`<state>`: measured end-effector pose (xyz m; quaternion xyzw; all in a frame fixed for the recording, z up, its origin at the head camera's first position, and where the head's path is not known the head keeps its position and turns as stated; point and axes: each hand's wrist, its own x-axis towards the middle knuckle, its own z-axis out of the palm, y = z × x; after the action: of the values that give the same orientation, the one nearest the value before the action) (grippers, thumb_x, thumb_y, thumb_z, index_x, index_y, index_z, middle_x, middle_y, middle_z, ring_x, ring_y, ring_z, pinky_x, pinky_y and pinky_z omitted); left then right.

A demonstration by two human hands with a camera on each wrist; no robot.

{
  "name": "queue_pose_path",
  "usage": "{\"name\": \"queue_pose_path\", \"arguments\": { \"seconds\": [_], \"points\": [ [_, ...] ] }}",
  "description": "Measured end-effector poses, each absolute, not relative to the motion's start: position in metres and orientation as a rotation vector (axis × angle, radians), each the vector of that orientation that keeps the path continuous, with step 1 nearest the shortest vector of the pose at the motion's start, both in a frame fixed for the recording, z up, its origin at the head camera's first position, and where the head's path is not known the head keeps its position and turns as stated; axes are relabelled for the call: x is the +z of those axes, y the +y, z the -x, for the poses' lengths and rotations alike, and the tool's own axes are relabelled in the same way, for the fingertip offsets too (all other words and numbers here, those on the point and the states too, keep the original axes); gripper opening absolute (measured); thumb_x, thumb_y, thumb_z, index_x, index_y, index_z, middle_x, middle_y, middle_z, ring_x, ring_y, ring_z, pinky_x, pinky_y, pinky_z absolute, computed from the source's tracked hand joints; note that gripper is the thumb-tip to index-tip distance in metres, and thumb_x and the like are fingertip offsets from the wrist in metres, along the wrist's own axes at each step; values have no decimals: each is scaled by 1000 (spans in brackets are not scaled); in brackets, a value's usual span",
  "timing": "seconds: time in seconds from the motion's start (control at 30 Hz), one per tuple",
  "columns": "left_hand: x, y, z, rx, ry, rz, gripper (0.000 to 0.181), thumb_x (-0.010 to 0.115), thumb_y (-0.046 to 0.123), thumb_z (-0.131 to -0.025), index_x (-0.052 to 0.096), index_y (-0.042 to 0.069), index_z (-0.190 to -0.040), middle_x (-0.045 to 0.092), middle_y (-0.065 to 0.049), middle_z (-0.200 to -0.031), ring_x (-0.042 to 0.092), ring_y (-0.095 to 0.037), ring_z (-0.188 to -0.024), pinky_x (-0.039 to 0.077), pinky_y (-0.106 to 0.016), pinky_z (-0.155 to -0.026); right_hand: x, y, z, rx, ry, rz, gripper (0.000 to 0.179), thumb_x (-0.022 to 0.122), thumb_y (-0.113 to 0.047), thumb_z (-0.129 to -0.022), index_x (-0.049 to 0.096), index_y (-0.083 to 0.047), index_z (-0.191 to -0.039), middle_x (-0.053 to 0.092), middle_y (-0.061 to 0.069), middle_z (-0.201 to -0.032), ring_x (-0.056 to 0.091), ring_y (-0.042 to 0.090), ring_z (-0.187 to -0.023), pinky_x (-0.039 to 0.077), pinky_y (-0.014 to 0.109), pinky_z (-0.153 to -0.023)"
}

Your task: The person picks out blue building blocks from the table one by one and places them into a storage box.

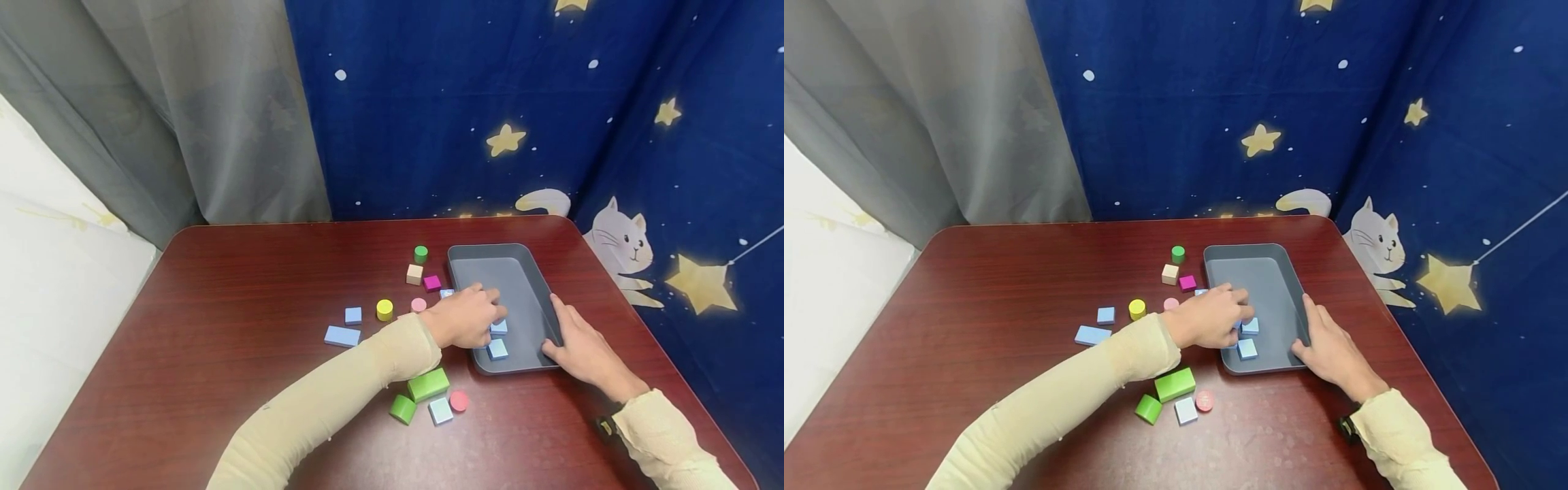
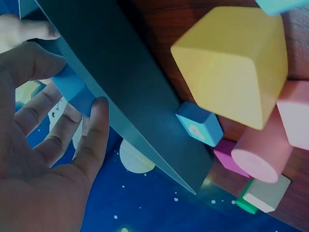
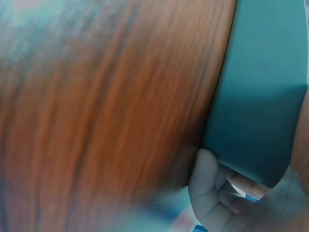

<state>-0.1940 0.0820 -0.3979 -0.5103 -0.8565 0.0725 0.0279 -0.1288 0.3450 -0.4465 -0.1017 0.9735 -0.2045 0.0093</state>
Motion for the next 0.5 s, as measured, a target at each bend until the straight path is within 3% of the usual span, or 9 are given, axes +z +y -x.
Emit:
{"name": "queue_pose_path", "arguments": {
  "seconds": [0.5],
  "points": [
    [-406, 98, 184, 219, -2754, 1620, 40, 71, 35, -104, 73, 24, -143, 68, -1, -129, 61, -17, -111, 49, -27, -102, -448, 347, 130, -639, 3047, 327, 96, 76, -10, -92, 20, 16, -165, 46, 40, -146, 56, 56, -124, 48, 74, -102]
  ]
}}
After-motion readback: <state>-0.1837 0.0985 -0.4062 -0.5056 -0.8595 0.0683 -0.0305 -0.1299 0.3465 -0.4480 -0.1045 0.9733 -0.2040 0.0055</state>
